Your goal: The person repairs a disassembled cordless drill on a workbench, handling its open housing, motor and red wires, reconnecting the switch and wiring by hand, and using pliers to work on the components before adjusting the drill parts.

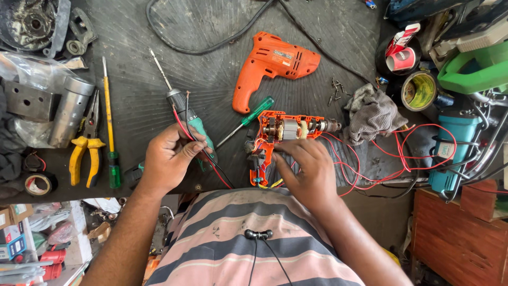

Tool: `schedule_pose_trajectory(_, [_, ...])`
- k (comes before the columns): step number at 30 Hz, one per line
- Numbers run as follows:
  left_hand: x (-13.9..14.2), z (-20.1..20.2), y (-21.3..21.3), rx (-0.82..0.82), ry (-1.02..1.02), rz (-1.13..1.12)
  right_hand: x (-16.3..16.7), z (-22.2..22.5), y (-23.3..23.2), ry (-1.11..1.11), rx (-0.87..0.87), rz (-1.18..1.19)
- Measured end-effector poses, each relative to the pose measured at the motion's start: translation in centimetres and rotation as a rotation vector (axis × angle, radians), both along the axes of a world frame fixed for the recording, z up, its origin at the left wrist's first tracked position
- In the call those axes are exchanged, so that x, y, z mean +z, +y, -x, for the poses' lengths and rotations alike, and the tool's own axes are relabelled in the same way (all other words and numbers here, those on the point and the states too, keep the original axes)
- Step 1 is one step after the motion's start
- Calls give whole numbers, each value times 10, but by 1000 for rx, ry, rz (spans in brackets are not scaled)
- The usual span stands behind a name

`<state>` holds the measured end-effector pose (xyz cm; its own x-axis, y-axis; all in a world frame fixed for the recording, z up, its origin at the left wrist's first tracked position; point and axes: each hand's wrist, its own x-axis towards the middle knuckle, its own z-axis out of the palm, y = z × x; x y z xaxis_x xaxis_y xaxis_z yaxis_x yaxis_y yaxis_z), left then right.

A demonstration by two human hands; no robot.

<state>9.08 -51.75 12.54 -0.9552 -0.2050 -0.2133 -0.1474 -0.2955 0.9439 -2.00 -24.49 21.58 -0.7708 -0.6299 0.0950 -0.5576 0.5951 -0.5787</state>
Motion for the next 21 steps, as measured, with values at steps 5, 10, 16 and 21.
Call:
schedule_pose_trajectory(5, [-1,-5,5,3,10,24,4,-27,12,-99,-69,-77])
schedule_pose_trajectory(10, [1,-10,12,-20,76,16,-3,-38,3,32,-90,-164])
schedule_pose_trajectory(16, [15,-18,19,-70,121,69,-13,-53,-10,78,-174,-200])
schedule_pose_trajectory(21, [30,-26,37,-129,66,244,-22,-82,-21,31,-207,-113])
